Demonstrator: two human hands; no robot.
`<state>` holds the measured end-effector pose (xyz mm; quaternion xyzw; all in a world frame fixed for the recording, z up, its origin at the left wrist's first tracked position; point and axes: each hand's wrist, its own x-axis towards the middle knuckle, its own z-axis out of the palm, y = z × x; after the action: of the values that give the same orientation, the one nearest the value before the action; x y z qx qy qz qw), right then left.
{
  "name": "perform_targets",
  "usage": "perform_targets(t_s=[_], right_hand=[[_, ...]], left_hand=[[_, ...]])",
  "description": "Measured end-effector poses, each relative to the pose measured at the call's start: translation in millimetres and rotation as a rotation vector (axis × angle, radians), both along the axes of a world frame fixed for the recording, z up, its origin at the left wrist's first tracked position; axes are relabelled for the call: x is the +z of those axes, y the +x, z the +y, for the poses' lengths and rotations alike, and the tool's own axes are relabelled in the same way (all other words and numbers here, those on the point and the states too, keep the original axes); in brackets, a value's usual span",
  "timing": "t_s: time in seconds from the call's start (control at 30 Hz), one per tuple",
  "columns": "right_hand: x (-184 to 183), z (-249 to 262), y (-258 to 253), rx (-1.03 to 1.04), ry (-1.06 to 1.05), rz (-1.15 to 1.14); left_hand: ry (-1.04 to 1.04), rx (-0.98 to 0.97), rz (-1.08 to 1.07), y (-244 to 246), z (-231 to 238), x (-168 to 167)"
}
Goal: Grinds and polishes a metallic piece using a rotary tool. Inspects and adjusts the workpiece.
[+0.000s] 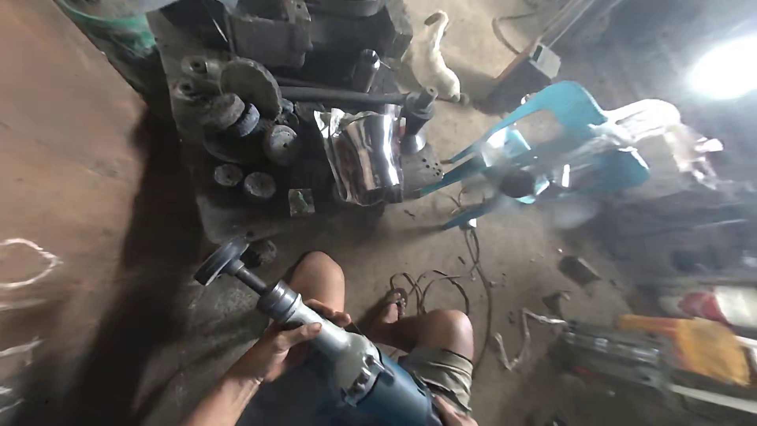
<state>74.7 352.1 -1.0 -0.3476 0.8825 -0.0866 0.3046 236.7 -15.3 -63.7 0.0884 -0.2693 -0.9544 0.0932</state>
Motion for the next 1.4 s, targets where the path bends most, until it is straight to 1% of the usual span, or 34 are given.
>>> perform_targets(t_s=[0.13, 0.27, 0.4, 0.73, 1.03, 1.4], right_hand=[[1.3, 2.1, 1.1, -0.002, -0.020, -0.004], [-0.2, 5.7, 1.8, 0.001, -0.040, 0.000], [0.3, 5.5, 1.8, 0.000, -0.043, -0.011], [-5.2, 10.5, 2.6, -0.031, -0.067, -0.025], [-6.6, 15.1, 4.1, -0.049, -0.015, -0.037], [-11.9, 21.1, 6.0, -0.056, -0.018, -0.044]], left_hand=[[-0.103, 0.075, -0.102, 0.9, 8.9, 7.0], [-0.163, 0.151, -0.117, -0.7, 17.2, 7.4], [-0.226, 0.218, -0.184, -3.2, 23.4, 9.3], [-0.176, 0.215, -0.261, -5.6, 24.0, 11.2], [-0.171, 0.189, -0.276, -9.9, 25.9, 18.9], [-0.159, 0.178, -0.301, -13.3, 28.8, 25.5]])
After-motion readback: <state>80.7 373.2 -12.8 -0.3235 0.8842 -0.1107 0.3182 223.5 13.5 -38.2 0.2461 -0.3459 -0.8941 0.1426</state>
